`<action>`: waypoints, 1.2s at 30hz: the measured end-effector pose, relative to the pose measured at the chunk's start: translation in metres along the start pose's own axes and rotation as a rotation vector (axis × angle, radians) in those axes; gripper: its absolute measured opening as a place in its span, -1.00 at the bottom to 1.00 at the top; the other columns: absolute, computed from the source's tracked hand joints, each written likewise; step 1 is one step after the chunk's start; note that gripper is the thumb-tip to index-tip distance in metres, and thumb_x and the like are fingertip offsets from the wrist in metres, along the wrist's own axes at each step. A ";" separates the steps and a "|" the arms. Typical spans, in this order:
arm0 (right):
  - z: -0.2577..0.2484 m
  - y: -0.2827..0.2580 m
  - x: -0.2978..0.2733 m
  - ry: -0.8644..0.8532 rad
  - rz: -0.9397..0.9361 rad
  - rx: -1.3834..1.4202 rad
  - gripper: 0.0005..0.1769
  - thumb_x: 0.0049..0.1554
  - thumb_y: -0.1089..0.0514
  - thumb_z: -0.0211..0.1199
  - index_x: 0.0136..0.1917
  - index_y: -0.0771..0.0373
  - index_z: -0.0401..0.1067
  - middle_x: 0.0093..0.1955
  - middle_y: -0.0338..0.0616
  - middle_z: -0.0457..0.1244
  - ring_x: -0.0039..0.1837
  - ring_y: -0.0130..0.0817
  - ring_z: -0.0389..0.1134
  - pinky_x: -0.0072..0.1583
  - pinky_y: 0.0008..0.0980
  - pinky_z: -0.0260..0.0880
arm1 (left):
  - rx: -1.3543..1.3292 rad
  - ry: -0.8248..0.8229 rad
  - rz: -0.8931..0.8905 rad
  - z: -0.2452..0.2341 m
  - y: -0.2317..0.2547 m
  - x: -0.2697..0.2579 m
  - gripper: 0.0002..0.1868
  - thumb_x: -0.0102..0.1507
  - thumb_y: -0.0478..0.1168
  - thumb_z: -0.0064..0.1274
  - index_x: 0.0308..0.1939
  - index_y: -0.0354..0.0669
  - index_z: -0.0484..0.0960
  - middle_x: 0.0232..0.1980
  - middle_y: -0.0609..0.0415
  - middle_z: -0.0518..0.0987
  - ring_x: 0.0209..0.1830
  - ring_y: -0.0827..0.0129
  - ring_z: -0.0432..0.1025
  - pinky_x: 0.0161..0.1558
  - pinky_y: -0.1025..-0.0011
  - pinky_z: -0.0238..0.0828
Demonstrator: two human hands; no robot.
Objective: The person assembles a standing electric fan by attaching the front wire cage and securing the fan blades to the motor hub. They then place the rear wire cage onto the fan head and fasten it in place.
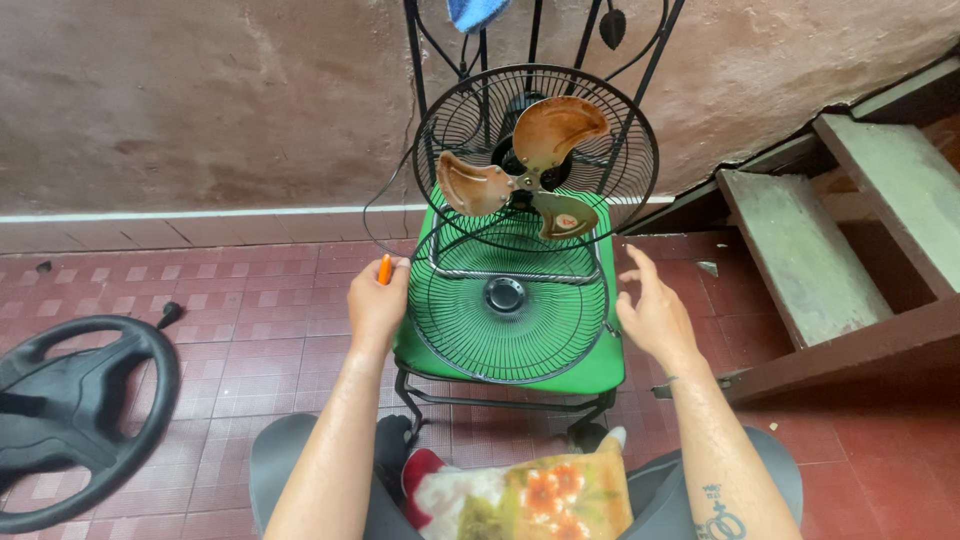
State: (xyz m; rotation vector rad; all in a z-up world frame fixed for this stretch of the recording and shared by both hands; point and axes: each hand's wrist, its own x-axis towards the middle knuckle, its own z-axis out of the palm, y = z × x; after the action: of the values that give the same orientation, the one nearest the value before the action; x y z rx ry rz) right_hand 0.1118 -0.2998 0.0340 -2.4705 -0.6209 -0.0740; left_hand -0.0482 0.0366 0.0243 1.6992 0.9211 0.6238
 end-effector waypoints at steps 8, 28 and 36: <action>-0.030 -0.011 -0.001 0.420 -0.123 0.081 -0.49 0.18 0.31 0.16 0.41 0.25 0.33 -0.13 -0.10 0.39 -0.24 -0.25 0.38 -0.09 -0.28 0.40 | -0.314 0.045 0.268 -0.025 0.026 -0.003 -0.69 0.36 -0.14 0.07 0.06 -0.27 0.69 -0.05 0.03 0.67 -0.19 0.44 0.45 -0.16 0.45 0.33; -0.018 -0.179 -0.008 -0.034 -0.426 0.343 -0.67 0.15 0.23 0.29 0.20 0.24 0.41 -0.19 -0.13 0.39 -0.20 -0.41 0.47 -0.13 -0.40 0.44 | -0.103 -0.383 0.952 0.023 0.096 -0.050 -0.30 0.51 0.23 -0.28 0.63 0.00 0.18 0.76 -0.29 -0.18 0.78 -0.20 -0.31 0.67 -0.03 -0.39; -0.028 -0.134 0.031 0.167 -0.507 0.711 -0.79 0.43 0.15 0.03 0.18 0.29 0.43 0.24 -0.17 0.21 -0.05 -0.57 0.25 0.00 -0.59 0.32 | 0.021 0.140 0.770 0.031 0.079 0.025 -0.53 0.29 -0.08 0.23 0.25 -0.08 0.57 0.63 -0.31 0.09 0.66 -0.20 -0.01 0.57 -0.03 -0.03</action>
State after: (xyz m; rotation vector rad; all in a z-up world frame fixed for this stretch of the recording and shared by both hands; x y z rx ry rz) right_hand 0.0816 -0.2057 0.1337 -1.5735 -0.9850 -0.2125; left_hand 0.0116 0.0281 0.0888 2.0387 0.3306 1.2489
